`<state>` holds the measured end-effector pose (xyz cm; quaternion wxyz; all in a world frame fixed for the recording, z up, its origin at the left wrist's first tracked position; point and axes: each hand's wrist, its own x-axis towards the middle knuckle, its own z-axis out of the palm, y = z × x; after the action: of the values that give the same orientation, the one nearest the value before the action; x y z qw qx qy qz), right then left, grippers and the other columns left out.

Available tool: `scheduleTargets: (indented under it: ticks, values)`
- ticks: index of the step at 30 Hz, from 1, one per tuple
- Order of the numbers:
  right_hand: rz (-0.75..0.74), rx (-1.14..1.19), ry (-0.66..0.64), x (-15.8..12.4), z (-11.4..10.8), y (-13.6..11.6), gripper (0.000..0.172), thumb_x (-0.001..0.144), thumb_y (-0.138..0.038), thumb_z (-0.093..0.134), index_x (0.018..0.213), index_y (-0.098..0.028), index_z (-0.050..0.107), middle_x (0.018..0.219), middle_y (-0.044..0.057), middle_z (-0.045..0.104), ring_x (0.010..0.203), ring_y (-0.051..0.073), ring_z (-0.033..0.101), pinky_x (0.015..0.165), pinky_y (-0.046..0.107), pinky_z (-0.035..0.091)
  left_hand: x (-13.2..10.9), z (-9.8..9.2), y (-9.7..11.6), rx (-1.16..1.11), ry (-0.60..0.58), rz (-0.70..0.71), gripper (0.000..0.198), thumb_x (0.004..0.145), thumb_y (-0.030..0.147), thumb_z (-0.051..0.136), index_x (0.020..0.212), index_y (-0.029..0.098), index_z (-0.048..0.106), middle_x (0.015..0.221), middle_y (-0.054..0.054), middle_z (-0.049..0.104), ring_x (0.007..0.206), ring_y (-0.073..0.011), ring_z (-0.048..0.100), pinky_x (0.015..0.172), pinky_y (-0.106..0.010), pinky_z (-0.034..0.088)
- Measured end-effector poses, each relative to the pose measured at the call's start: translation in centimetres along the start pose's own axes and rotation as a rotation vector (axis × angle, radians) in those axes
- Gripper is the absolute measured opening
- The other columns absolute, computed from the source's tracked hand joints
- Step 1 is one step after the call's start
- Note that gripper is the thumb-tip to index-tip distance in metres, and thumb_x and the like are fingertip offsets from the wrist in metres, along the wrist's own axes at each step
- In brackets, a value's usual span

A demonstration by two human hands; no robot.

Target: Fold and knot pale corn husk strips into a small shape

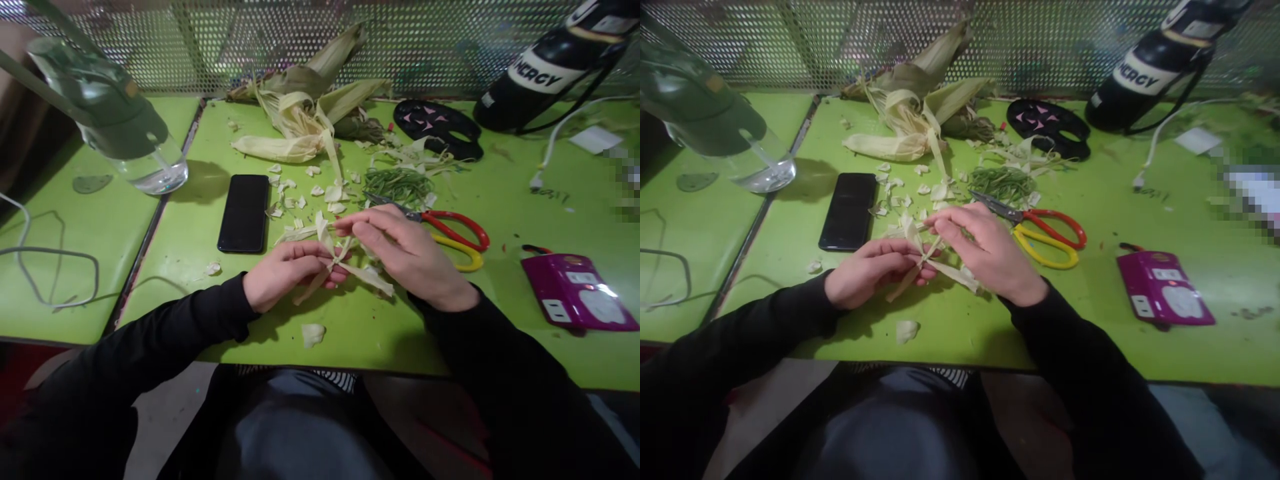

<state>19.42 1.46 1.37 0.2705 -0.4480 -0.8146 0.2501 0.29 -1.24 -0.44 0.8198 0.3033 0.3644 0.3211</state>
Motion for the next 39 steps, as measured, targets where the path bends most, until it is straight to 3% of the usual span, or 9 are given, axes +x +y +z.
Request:
scheduleTargets:
  ticks: [5, 9, 14, 20, 27, 30, 33, 39]
  values:
    - [-0.110, -0.083, -0.159, 0.3, -1.2, 0.3, 0.020, 0.091, -0.038, 0.057, 0.085, -0.023, 0.067, 0.088, 0.005, 0.068, 0.089, 0.023, 0.059, 0.081, 0.039, 0.044, 0.1, 0.2, 0.4, 0.053, 0.060, 0.017, 0.013, 0.083, 0.004, 0.058, 0.075, 0.009, 0.067, 0.068, -0.004, 0.073, 0.066, -0.0090, 0.068, 0.073, -0.021, 0.055]
    - [-0.262, -0.083, -0.221, 0.5, -1.6, 0.9, 0.020, 0.093, -0.037, 0.055, 0.085, -0.022, 0.066, 0.081, 0.004, 0.066, 0.085, 0.021, 0.058, 0.079, 0.038, 0.045, 0.1, 0.4, 0.3, 0.116, 0.103, -0.023, 0.015, 0.084, 0.008, 0.061, 0.071, 0.010, 0.065, 0.060, -0.001, 0.069, 0.056, -0.0062, 0.064, 0.064, -0.017, 0.052]
    - [-0.380, -0.250, -0.097, 0.3, -0.6, 1.1, 0.020, 0.093, -0.035, 0.055, 0.084, -0.022, 0.066, 0.079, 0.005, 0.066, 0.084, 0.024, 0.058, 0.088, 0.045, 0.043, 0.1, 0.4, 0.5, 0.141, 0.087, -0.063, 0.013, 0.082, 0.007, 0.063, 0.070, 0.009, 0.065, 0.059, -0.001, 0.069, 0.058, -0.0073, 0.066, 0.064, -0.017, 0.052]
    - [-0.367, -0.330, 0.178, -0.4, 0.6, 0.2, 0.025, 0.087, -0.042, 0.064, 0.086, -0.017, 0.069, 0.084, 0.009, 0.066, 0.082, 0.024, 0.057, 0.074, 0.040, 0.044, 0.8, -0.4, 0.7, 0.028, 0.216, 0.056, 0.016, 0.088, 0.007, 0.053, 0.081, 0.010, 0.068, 0.057, 0.002, 0.065, 0.055, -0.0068, 0.063, 0.067, -0.021, 0.055]
    - [-0.260, -0.309, 0.064, -0.3, 0.6, 0.6, 0.021, 0.092, -0.038, 0.057, 0.091, -0.019, 0.068, 0.084, 0.007, 0.069, 0.079, 0.024, 0.059, 0.071, 0.039, 0.045, 0.8, -0.6, 0.6, -0.032, 0.186, 0.146, 0.019, 0.080, 0.003, 0.053, 0.089, 0.009, 0.069, 0.074, -0.006, 0.073, 0.069, -0.0121, 0.069, 0.077, -0.027, 0.056]
    - [-0.269, -0.343, 0.157, -0.2, 0.6, 0.4, 0.016, 0.090, -0.035, 0.060, 0.095, -0.021, 0.067, 0.093, 0.010, 0.068, 0.088, 0.028, 0.060, 0.075, 0.043, 0.046, 0.8, -0.7, 0.6, -0.073, 0.173, 0.137, 0.016, 0.081, 0.005, 0.055, 0.089, 0.010, 0.069, 0.075, -0.007, 0.074, 0.071, -0.0140, 0.071, 0.077, -0.028, 0.056]
    - [-0.340, -0.398, 0.233, -0.4, 0.8, 0.1, 0.010, 0.089, -0.028, 0.061, 0.097, -0.025, 0.067, 0.094, 0.009, 0.066, 0.087, 0.027, 0.059, 0.075, 0.044, 0.045, 0.8, -0.7, 0.8, -0.130, 0.195, 0.111, 0.019, 0.083, 0.004, 0.052, 0.090, 0.009, 0.068, 0.080, -0.009, 0.075, 0.071, -0.0135, 0.071, 0.077, -0.027, 0.055]
    - [-0.585, -0.553, 0.068, -1.0, 1.8, -0.4, 0.023, 0.090, -0.021, 0.058, 0.109, -0.029, 0.068, 0.092, 0.004, 0.069, 0.084, 0.023, 0.057, 0.071, 0.038, 0.045, 0.9, -0.6, 0.8, -0.161, 0.184, 0.146, 0.013, 0.086, 0.007, 0.057, 0.085, 0.010, 0.069, 0.078, -0.005, 0.075, 0.064, -0.0071, 0.065, 0.069, -0.018, 0.052]
